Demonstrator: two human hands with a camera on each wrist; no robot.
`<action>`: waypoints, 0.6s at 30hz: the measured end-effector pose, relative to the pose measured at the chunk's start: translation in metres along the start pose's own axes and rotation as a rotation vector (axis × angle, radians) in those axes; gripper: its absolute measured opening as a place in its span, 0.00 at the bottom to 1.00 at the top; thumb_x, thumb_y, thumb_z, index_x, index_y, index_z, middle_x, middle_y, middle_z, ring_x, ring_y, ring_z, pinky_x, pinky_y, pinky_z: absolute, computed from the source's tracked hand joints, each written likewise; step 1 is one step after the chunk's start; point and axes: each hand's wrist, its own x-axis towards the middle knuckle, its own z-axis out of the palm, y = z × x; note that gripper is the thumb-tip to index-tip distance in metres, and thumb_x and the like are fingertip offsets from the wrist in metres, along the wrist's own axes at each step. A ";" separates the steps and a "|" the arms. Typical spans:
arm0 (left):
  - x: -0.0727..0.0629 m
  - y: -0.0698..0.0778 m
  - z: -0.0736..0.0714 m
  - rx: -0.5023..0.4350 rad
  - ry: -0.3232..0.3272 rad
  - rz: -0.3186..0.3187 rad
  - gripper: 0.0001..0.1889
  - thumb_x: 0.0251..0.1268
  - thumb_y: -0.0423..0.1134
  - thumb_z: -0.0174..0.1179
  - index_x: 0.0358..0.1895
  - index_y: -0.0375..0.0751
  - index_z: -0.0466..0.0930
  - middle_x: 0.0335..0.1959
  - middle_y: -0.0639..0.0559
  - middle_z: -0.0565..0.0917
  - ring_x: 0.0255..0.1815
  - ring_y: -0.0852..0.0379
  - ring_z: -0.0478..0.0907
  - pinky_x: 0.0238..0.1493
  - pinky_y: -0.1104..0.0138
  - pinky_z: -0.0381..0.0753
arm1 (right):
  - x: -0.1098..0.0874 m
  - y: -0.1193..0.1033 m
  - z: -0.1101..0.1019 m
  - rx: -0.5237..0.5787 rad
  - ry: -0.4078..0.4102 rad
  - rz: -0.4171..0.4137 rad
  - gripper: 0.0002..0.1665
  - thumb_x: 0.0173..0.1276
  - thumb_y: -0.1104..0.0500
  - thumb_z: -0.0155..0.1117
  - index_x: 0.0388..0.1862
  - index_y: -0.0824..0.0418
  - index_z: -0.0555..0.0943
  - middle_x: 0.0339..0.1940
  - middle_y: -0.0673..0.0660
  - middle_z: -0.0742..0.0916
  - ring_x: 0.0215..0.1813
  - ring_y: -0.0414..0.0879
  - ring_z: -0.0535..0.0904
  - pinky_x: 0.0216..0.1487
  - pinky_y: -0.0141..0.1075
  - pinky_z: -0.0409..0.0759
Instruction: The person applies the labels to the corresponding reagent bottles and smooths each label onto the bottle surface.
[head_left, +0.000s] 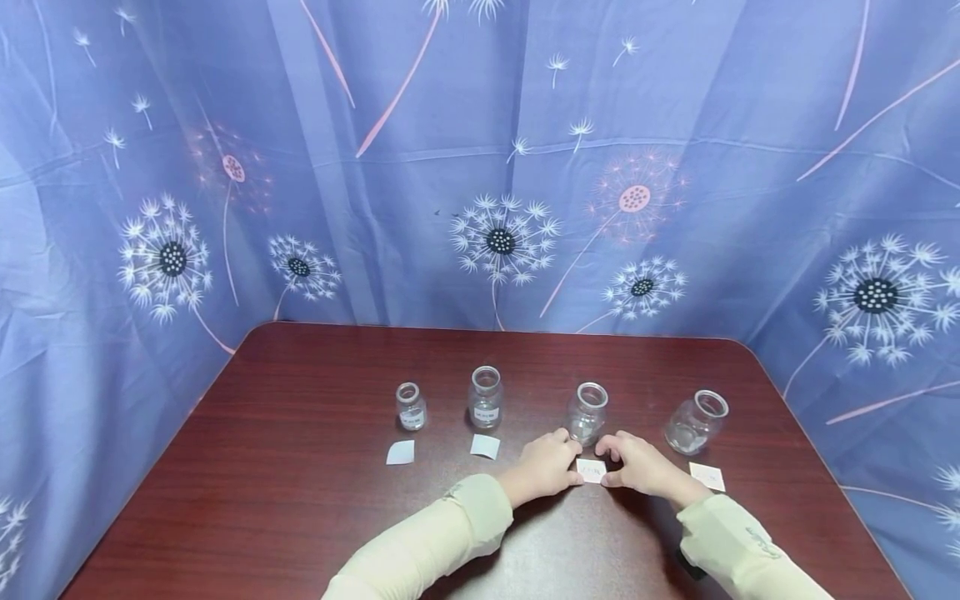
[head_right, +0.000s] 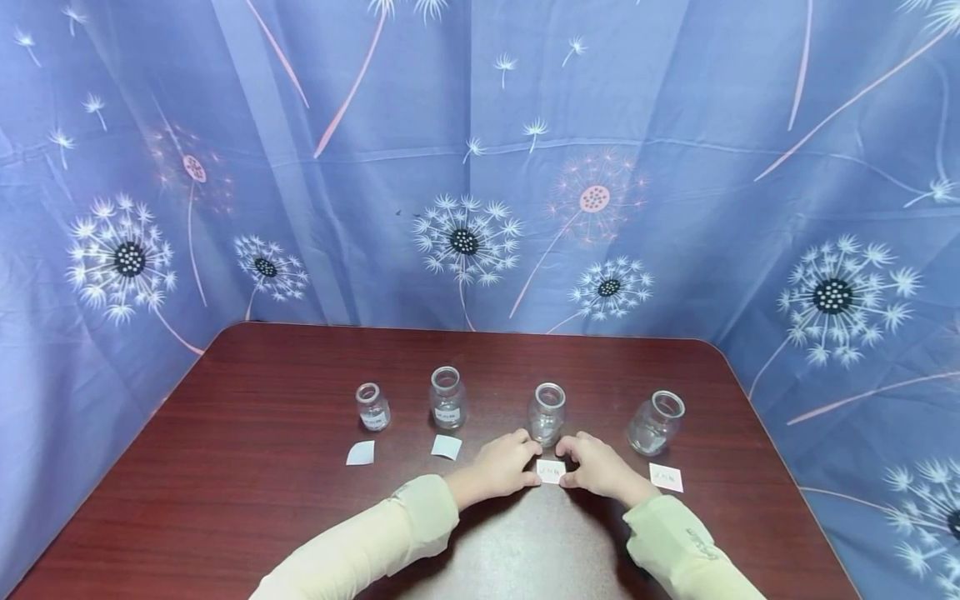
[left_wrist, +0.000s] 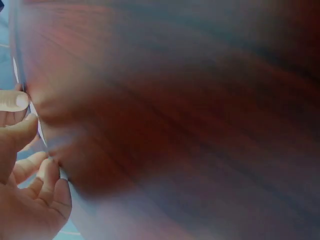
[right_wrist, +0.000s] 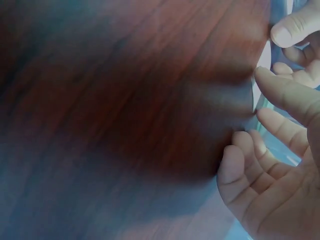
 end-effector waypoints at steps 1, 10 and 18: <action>0.001 0.001 0.000 0.002 -0.003 -0.016 0.17 0.46 0.55 0.62 0.40 0.55 0.77 0.35 0.58 0.74 0.34 0.61 0.74 0.27 0.70 0.72 | 0.000 0.000 0.001 -0.001 0.002 0.003 0.20 0.38 0.59 0.72 0.31 0.58 0.74 0.24 0.48 0.72 0.27 0.38 0.66 0.28 0.30 0.64; 0.002 0.007 -0.004 -0.021 -0.019 -0.089 0.13 0.43 0.53 0.64 0.31 0.54 0.75 0.30 0.59 0.72 0.30 0.61 0.73 0.23 0.70 0.68 | 0.000 -0.004 0.000 -0.006 -0.003 0.028 0.20 0.37 0.60 0.72 0.29 0.56 0.73 0.24 0.49 0.72 0.26 0.39 0.67 0.27 0.32 0.64; 0.004 0.009 -0.005 -0.051 -0.033 -0.112 0.12 0.42 0.51 0.65 0.29 0.54 0.75 0.29 0.59 0.73 0.29 0.61 0.74 0.23 0.70 0.68 | -0.001 -0.007 -0.001 -0.019 0.010 0.005 0.19 0.37 0.60 0.72 0.27 0.56 0.72 0.23 0.49 0.72 0.25 0.39 0.66 0.26 0.31 0.63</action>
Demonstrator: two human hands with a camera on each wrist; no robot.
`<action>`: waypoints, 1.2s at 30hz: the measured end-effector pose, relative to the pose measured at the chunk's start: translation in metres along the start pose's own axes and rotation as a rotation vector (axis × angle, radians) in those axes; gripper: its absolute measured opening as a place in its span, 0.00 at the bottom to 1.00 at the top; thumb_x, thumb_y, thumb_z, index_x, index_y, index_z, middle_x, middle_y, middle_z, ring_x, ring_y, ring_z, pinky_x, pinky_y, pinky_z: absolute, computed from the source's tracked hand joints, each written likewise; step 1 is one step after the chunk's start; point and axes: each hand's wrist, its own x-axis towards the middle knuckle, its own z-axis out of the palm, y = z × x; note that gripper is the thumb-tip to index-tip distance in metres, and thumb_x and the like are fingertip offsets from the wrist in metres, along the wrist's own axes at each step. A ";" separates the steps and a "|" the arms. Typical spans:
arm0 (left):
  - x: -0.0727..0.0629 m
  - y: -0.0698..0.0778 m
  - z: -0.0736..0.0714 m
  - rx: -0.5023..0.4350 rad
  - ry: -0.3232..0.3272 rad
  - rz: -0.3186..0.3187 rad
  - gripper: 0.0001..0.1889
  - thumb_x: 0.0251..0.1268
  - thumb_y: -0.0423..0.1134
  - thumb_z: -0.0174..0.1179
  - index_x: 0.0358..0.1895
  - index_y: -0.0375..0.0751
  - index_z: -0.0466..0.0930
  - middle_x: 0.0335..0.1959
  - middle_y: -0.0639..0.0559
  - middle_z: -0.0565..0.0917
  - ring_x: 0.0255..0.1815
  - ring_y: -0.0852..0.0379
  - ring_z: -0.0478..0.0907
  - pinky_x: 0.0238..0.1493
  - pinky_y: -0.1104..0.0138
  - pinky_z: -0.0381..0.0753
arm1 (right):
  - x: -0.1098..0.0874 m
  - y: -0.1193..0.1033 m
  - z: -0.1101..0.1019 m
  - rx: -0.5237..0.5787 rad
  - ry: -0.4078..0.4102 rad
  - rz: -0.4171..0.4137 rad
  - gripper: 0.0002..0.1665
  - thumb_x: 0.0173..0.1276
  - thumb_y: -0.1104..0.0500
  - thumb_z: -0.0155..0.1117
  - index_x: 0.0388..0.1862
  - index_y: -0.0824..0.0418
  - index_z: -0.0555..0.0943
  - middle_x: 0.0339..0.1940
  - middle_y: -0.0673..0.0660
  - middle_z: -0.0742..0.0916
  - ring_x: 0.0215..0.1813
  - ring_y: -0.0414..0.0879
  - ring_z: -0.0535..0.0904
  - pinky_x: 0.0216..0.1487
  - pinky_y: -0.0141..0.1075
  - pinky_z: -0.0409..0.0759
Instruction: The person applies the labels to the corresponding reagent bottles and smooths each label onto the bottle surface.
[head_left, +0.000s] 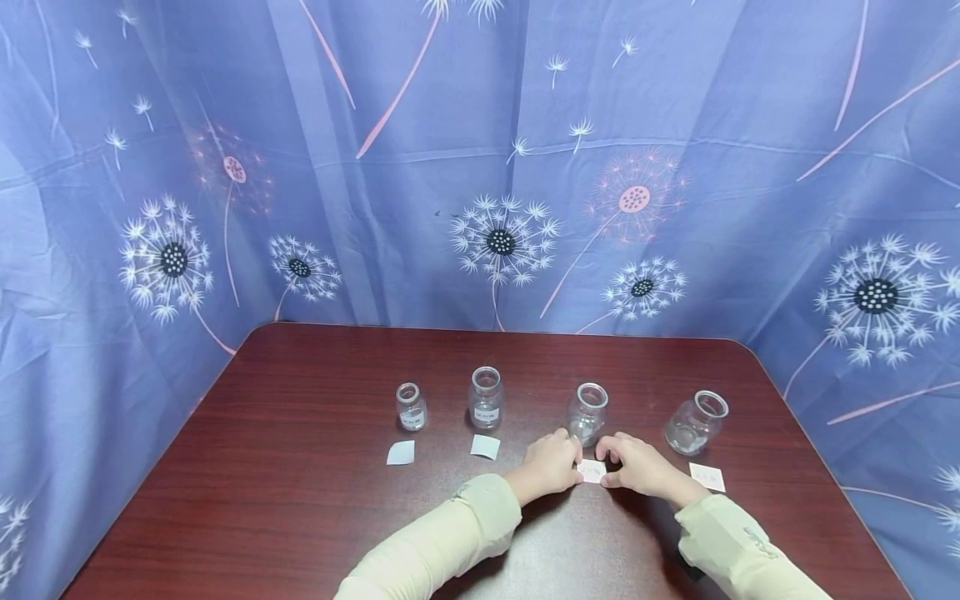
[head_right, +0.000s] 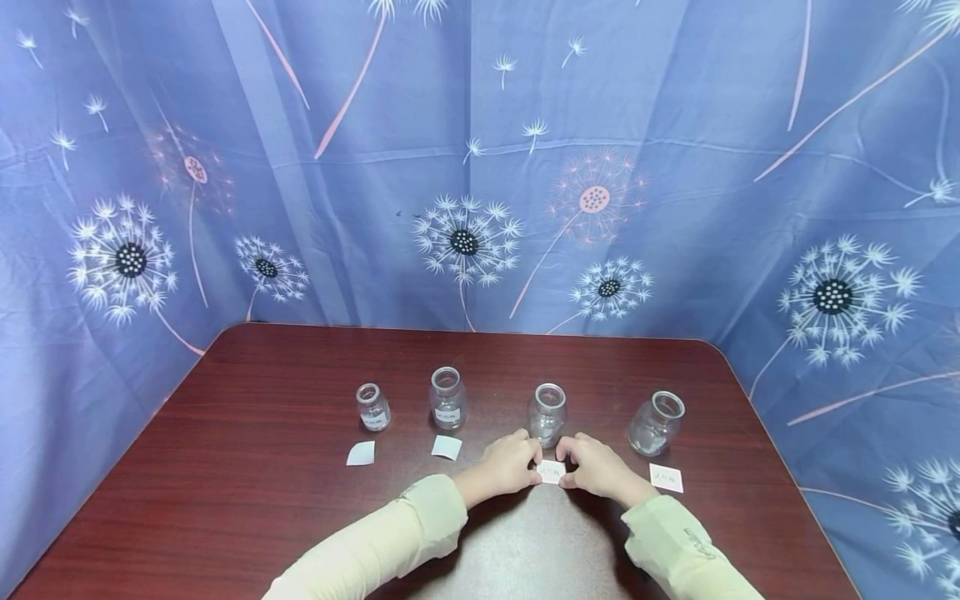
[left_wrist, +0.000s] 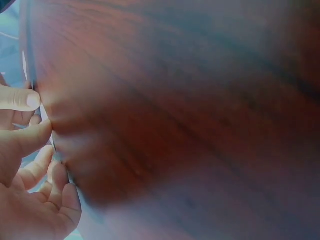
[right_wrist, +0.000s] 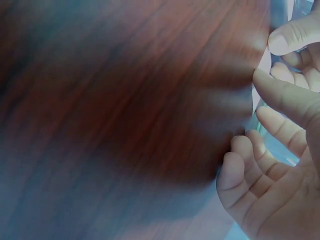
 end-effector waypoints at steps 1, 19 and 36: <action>0.000 0.000 0.000 -0.004 -0.003 -0.004 0.12 0.42 0.51 0.65 0.29 0.54 0.75 0.29 0.59 0.73 0.29 0.61 0.74 0.23 0.70 0.68 | 0.000 0.000 0.000 -0.001 0.001 -0.003 0.19 0.37 0.60 0.72 0.27 0.56 0.72 0.23 0.49 0.72 0.25 0.39 0.66 0.26 0.30 0.63; 0.003 0.005 -0.002 -0.005 -0.030 -0.047 0.09 0.41 0.48 0.66 0.26 0.54 0.76 0.26 0.60 0.76 0.28 0.63 0.75 0.23 0.71 0.69 | 0.000 0.000 0.002 0.009 0.006 -0.008 0.18 0.37 0.61 0.71 0.26 0.55 0.72 0.22 0.48 0.72 0.25 0.37 0.66 0.26 0.30 0.62; 0.000 0.000 0.001 -0.076 0.000 0.014 0.11 0.44 0.46 0.65 0.30 0.52 0.73 0.24 0.60 0.75 0.26 0.62 0.74 0.21 0.71 0.67 | 0.000 -0.004 0.003 0.234 -0.010 0.058 0.11 0.48 0.69 0.61 0.22 0.59 0.68 0.13 0.46 0.73 0.15 0.32 0.64 0.16 0.26 0.65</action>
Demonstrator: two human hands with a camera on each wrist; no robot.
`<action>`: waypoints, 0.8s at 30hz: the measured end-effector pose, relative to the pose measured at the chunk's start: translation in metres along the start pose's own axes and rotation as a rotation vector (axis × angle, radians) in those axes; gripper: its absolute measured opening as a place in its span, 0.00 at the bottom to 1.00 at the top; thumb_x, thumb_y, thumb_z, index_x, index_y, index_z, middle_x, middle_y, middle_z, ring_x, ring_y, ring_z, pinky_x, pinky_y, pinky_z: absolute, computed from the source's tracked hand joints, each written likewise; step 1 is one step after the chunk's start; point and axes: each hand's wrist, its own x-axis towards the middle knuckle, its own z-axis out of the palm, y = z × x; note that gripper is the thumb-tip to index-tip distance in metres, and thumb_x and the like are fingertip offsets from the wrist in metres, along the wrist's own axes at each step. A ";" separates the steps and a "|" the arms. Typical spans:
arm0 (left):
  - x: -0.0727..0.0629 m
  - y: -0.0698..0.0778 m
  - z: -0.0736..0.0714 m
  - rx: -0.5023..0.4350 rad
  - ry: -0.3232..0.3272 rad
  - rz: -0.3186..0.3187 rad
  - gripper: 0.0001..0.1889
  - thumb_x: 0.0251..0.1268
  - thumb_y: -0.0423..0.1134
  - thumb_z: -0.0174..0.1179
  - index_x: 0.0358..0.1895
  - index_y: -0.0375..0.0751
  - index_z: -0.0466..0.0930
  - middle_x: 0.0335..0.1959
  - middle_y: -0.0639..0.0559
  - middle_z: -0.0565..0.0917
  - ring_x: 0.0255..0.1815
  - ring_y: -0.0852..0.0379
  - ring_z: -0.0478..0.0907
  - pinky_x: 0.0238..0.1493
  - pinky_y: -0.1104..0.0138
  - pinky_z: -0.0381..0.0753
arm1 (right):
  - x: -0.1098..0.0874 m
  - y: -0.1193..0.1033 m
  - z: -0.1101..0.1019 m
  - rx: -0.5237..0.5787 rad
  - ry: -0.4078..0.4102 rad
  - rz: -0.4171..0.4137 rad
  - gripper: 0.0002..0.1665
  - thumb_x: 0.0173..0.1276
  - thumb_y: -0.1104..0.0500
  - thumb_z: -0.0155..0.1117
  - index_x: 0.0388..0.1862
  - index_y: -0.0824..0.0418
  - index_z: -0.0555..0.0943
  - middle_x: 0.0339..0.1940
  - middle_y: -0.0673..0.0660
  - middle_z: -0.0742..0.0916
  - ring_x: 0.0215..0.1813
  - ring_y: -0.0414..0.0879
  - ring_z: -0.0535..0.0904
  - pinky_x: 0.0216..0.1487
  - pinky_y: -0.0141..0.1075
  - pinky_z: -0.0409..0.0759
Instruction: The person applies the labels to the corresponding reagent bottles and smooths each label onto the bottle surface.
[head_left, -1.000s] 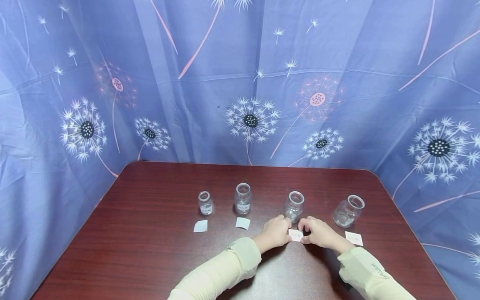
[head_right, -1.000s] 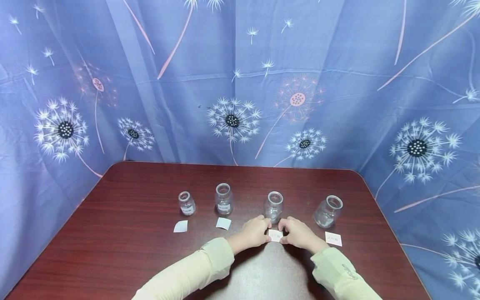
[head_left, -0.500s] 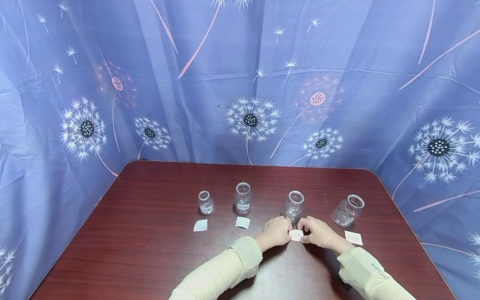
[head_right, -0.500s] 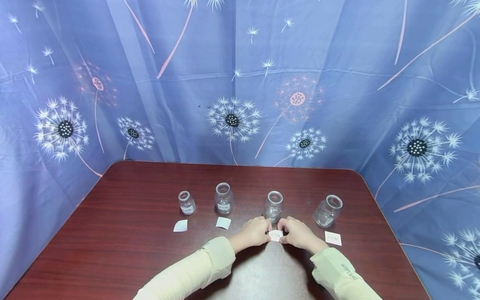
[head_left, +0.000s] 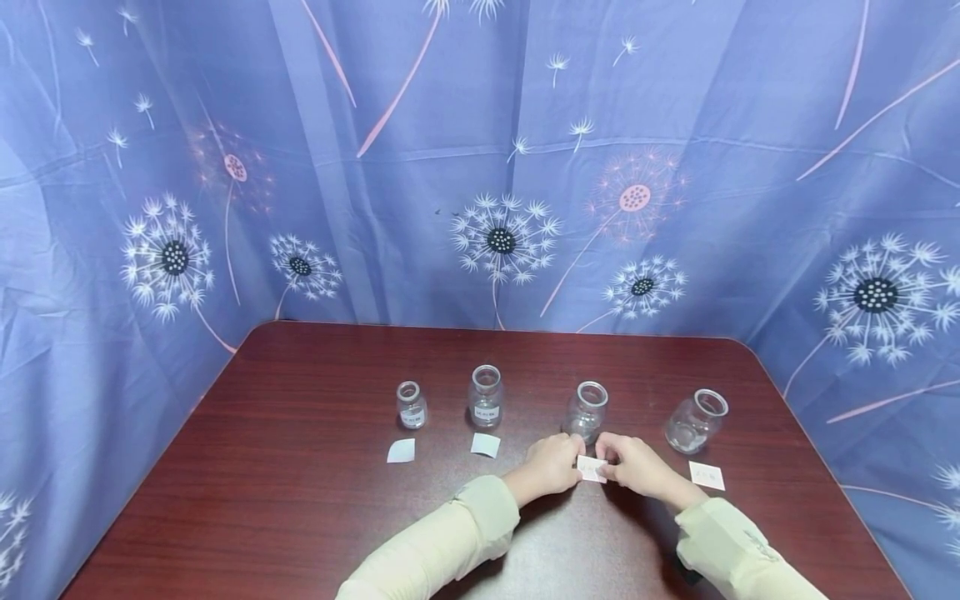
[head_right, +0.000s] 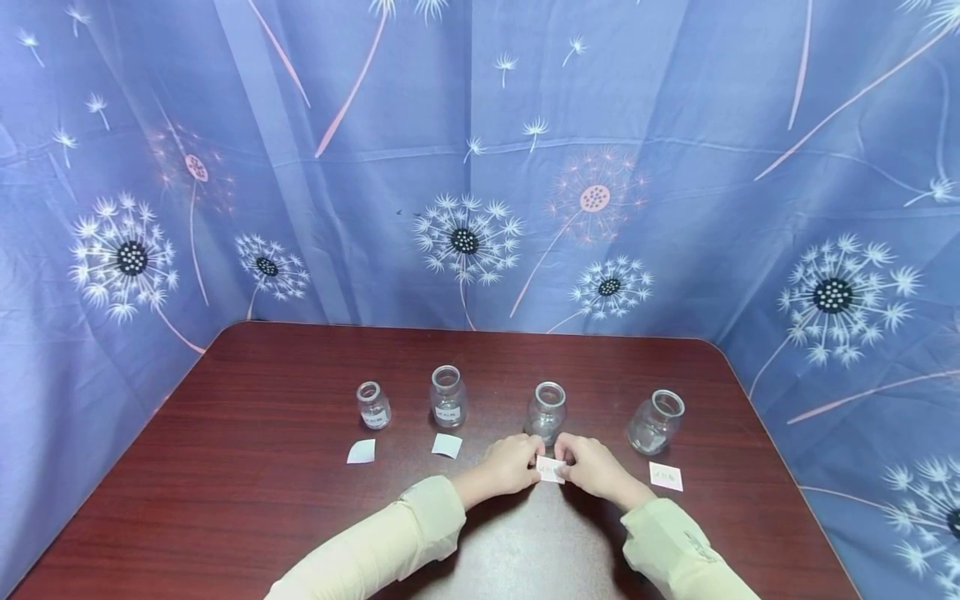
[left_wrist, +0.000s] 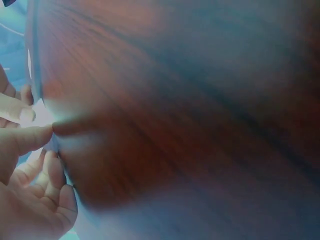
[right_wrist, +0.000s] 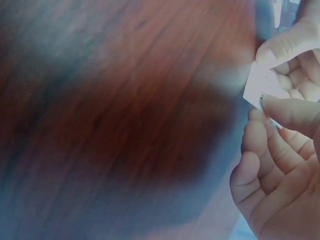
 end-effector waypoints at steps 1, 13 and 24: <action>-0.001 -0.001 0.000 -0.012 0.013 0.020 0.10 0.44 0.45 0.64 0.28 0.52 0.73 0.22 0.60 0.74 0.24 0.63 0.73 0.21 0.71 0.65 | 0.000 0.000 0.000 0.032 -0.007 0.002 0.10 0.49 0.70 0.60 0.22 0.59 0.68 0.13 0.48 0.75 0.14 0.32 0.65 0.16 0.27 0.66; -0.006 -0.016 -0.007 -0.386 0.221 0.145 0.03 0.50 0.40 0.59 0.25 0.47 0.75 0.19 0.60 0.80 0.14 0.75 0.65 0.21 0.83 0.62 | -0.003 -0.006 -0.007 0.352 0.047 0.033 0.05 0.53 0.71 0.58 0.26 0.67 0.70 0.18 0.63 0.80 0.14 0.39 0.72 0.15 0.32 0.70; -0.009 -0.020 -0.018 -0.684 0.328 0.095 0.03 0.52 0.37 0.58 0.26 0.43 0.76 0.24 0.52 0.82 0.23 0.72 0.72 0.29 0.80 0.70 | -0.006 -0.021 -0.006 0.389 0.127 0.067 0.06 0.54 0.69 0.59 0.28 0.68 0.70 0.22 0.65 0.82 0.18 0.39 0.75 0.18 0.30 0.70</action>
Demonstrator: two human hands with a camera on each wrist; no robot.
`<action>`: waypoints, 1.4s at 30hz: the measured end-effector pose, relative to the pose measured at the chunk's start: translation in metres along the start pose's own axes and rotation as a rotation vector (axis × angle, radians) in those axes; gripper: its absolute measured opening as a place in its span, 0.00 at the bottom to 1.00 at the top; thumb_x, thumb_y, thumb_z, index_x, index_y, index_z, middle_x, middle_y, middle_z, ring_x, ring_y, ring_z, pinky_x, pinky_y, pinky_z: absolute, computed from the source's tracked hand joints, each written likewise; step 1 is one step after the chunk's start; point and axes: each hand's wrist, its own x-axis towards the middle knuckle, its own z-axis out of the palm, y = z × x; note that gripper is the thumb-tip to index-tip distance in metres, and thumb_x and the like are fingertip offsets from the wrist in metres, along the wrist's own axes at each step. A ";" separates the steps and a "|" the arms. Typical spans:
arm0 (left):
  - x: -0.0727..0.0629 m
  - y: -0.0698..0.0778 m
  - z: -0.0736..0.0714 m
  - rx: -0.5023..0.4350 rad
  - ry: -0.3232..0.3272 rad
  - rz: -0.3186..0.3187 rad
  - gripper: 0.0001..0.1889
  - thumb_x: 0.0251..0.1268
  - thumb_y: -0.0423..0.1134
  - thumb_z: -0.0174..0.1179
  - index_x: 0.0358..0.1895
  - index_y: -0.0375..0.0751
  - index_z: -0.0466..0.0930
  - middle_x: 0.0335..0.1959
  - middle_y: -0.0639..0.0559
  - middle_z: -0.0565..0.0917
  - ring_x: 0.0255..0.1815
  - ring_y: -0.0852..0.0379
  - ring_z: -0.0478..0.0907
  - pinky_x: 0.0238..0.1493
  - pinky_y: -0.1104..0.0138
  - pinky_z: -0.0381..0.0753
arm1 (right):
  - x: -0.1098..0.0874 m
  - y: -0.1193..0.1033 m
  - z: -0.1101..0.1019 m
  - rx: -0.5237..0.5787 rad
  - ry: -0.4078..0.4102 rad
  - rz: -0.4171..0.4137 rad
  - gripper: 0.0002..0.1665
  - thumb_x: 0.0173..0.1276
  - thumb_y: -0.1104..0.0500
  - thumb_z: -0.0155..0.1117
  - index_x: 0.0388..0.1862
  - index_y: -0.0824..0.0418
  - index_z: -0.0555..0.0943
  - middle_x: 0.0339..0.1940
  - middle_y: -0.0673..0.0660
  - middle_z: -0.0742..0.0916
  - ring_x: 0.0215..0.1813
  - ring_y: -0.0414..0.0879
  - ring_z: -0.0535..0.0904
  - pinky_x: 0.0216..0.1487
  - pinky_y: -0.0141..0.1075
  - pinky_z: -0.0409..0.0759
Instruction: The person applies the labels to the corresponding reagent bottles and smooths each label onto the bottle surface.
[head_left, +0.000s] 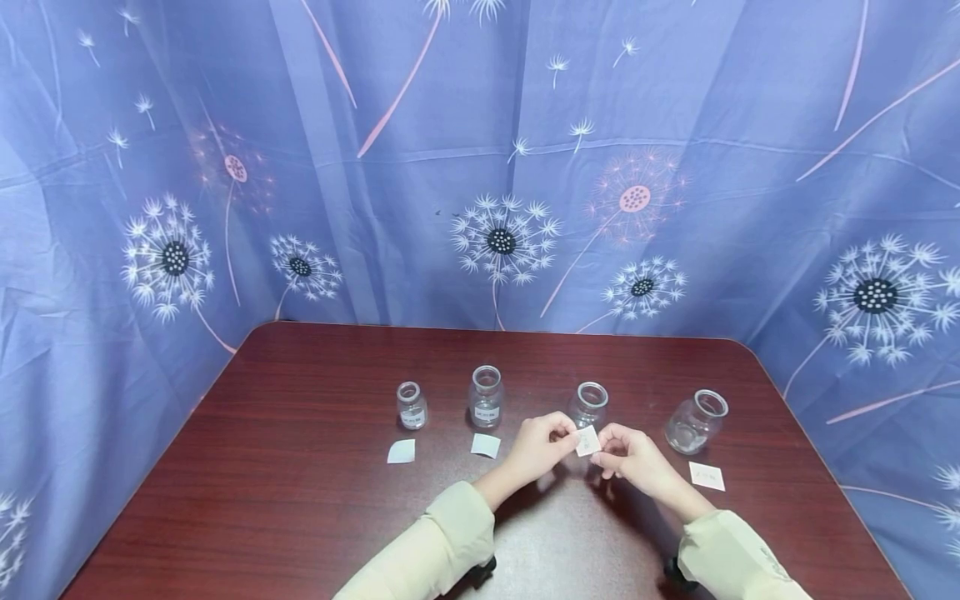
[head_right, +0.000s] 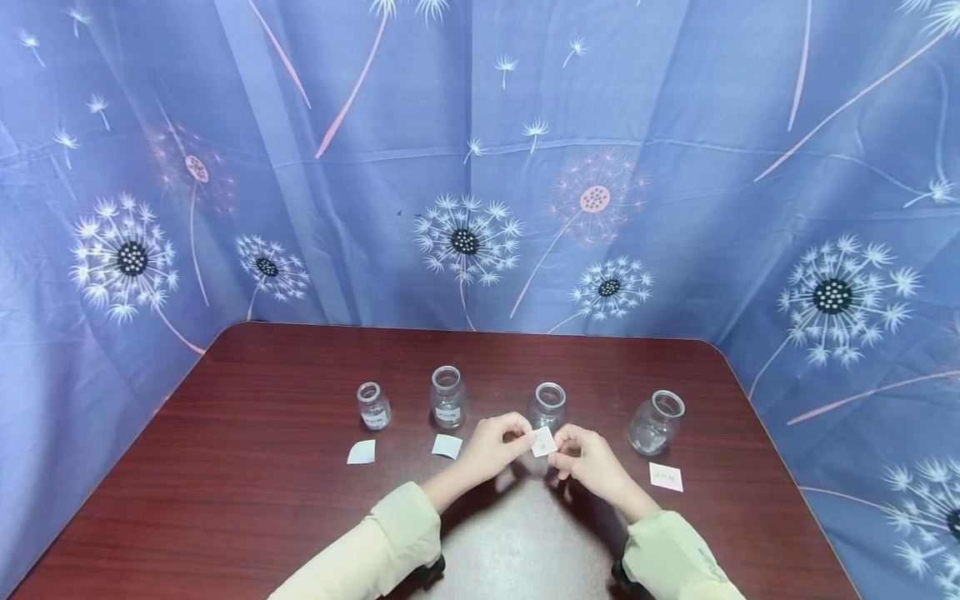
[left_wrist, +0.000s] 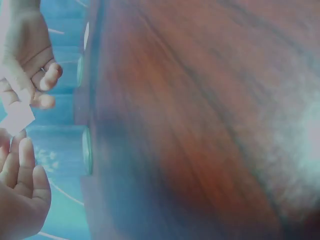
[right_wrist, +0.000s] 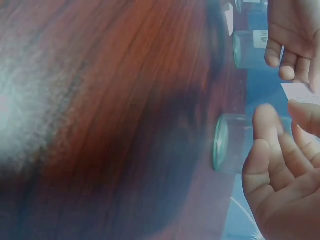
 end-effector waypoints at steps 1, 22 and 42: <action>0.000 0.000 -0.001 -0.006 0.012 0.004 0.03 0.52 0.37 0.58 0.26 0.43 0.76 0.24 0.52 0.82 0.23 0.71 0.72 0.29 0.80 0.70 | 0.000 -0.002 0.001 -0.014 0.033 -0.023 0.06 0.53 0.70 0.60 0.28 0.68 0.71 0.22 0.64 0.81 0.19 0.38 0.75 0.19 0.30 0.70; -0.002 -0.001 -0.004 0.042 0.002 0.089 0.02 0.53 0.36 0.57 0.27 0.43 0.76 0.22 0.54 0.82 0.22 0.72 0.69 0.28 0.81 0.68 | -0.008 -0.040 0.011 -0.165 0.347 -0.229 0.13 0.45 0.73 0.65 0.32 0.68 0.76 0.21 0.57 0.81 0.21 0.30 0.69 0.22 0.28 0.69; -0.002 0.003 -0.002 0.073 -0.036 0.053 0.04 0.53 0.39 0.58 0.29 0.45 0.80 0.23 0.55 0.83 0.23 0.73 0.72 0.28 0.82 0.67 | 0.004 -0.008 0.015 -0.322 0.433 -0.313 0.09 0.41 0.70 0.68 0.20 0.58 0.79 0.18 0.47 0.79 0.18 0.27 0.64 0.18 0.22 0.63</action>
